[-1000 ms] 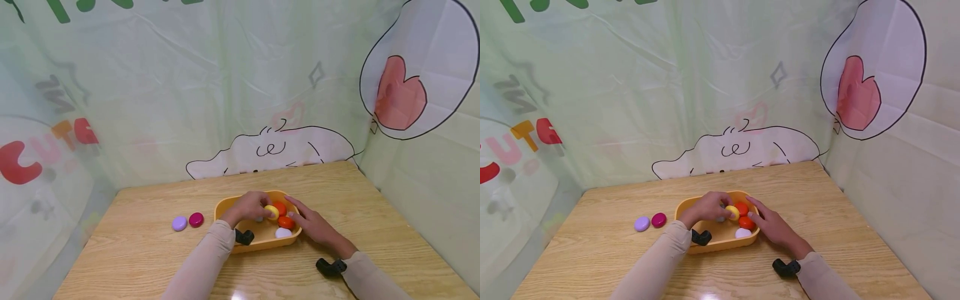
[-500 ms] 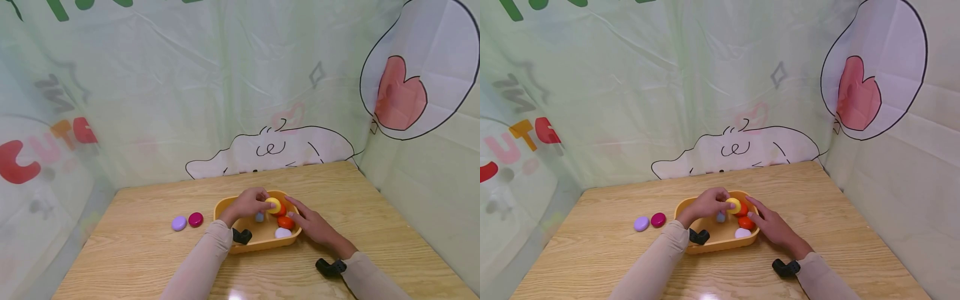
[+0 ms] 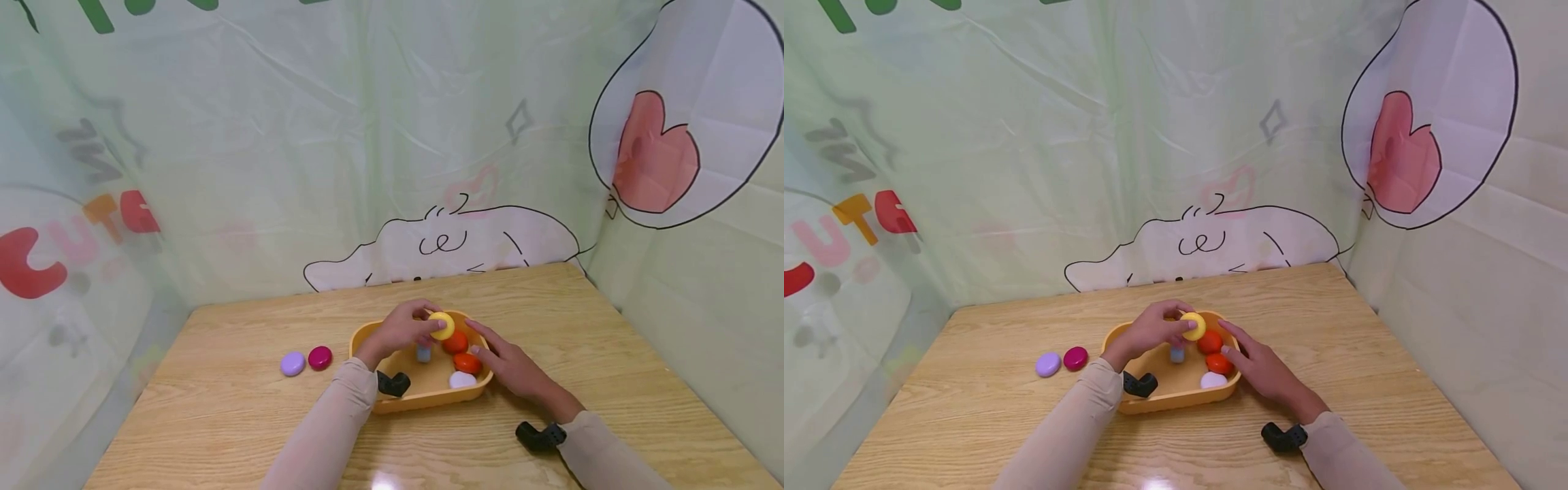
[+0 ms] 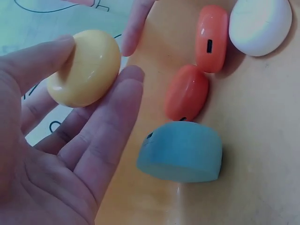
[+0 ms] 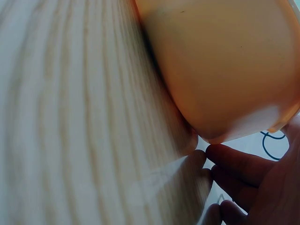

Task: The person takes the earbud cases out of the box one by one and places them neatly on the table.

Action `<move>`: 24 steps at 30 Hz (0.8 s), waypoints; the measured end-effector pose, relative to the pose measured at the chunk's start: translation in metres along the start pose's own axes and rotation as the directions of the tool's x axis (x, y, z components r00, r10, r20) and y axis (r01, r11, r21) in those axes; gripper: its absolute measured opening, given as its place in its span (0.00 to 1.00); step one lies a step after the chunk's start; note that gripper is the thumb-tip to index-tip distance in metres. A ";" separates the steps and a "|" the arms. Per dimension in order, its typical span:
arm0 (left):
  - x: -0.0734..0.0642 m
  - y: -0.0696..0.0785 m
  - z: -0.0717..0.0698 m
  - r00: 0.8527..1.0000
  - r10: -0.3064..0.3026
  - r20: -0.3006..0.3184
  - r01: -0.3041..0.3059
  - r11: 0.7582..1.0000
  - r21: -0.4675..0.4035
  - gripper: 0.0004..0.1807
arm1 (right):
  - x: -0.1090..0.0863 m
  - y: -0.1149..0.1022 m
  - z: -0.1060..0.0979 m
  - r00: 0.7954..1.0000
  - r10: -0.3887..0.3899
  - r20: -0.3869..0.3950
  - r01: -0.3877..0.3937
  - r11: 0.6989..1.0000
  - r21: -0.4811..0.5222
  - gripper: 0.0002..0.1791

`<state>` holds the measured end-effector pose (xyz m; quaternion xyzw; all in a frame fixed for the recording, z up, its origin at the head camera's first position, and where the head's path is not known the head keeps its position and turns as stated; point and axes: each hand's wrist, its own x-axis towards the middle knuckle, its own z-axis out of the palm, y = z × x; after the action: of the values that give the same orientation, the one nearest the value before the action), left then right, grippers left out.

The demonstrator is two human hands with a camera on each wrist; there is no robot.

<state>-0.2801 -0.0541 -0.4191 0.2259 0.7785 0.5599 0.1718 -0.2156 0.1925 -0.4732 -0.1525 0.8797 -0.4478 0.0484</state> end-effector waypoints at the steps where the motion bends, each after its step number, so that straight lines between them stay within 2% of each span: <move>1: 0.000 0.000 0.000 1.000 0.000 -0.002 0.000 1.000 -0.025 0.16 | 0.000 0.000 0.000 1.000 0.002 0.001 -0.002 1.000 0.001 0.32; 5: -0.002 0.001 -0.002 1.000 0.014 -0.005 -0.014 0.998 -0.065 0.16 | 0.000 -0.001 0.000 1.000 0.000 0.000 0.000 1.000 0.008 0.32; 15: -0.004 -0.004 -0.009 0.998 0.068 -0.003 -0.068 0.997 -0.046 0.21 | 0.000 -0.001 0.001 1.000 -0.006 -0.003 0.006 1.000 0.022 0.32; 20: -0.008 -0.004 -0.013 0.999 0.049 0.014 -0.048 0.997 -0.060 0.23 | 0.000 -0.001 0.001 1.000 -0.003 -0.002 0.003 1.000 0.025 0.32; 24: -0.013 -0.001 -0.016 0.999 0.031 0.024 -0.030 0.999 -0.035 0.27 | 0.000 -0.001 0.000 1.000 -0.001 -0.002 0.001 1.000 0.028 0.32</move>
<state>-0.2778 -0.0736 -0.4147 0.2414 0.7631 0.5729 0.1766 -0.2149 0.1918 -0.4728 -0.1518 0.8734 -0.4602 0.0494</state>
